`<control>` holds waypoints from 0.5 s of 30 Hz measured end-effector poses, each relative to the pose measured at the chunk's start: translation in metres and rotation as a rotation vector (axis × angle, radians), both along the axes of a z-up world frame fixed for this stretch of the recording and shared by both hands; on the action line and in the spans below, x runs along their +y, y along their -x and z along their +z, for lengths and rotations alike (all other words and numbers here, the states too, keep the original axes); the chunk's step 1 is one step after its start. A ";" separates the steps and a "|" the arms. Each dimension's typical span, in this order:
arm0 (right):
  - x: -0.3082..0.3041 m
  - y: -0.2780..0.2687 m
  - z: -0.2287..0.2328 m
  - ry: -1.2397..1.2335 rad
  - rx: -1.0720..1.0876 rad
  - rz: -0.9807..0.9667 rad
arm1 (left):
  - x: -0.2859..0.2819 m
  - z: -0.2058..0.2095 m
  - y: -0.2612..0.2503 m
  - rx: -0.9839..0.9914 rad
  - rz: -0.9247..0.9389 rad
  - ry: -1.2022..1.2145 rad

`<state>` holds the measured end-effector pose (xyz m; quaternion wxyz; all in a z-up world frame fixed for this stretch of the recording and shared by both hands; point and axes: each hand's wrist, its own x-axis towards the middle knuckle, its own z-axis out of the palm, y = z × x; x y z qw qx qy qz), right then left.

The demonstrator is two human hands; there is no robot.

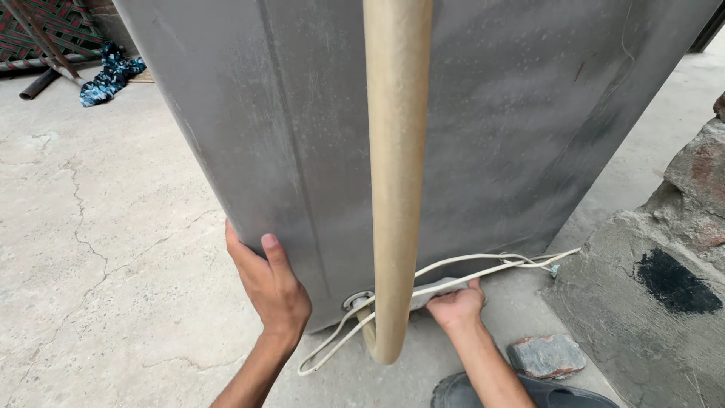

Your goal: Cleaning the exterior of a top-loading washing machine with a cloth.

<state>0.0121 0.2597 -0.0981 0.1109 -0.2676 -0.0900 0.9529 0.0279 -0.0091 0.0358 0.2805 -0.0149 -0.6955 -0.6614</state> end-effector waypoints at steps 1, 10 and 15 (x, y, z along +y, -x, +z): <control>0.018 0.004 0.002 -0.002 0.003 -0.010 | 0.003 0.002 0.003 0.003 -0.010 -0.002; 0.030 0.035 -0.082 -0.408 0.067 -0.257 | 0.037 -0.015 0.065 0.596 0.204 1.432; -0.010 -0.032 -0.053 -0.407 0.042 0.058 | 0.076 0.061 0.046 0.720 0.563 1.712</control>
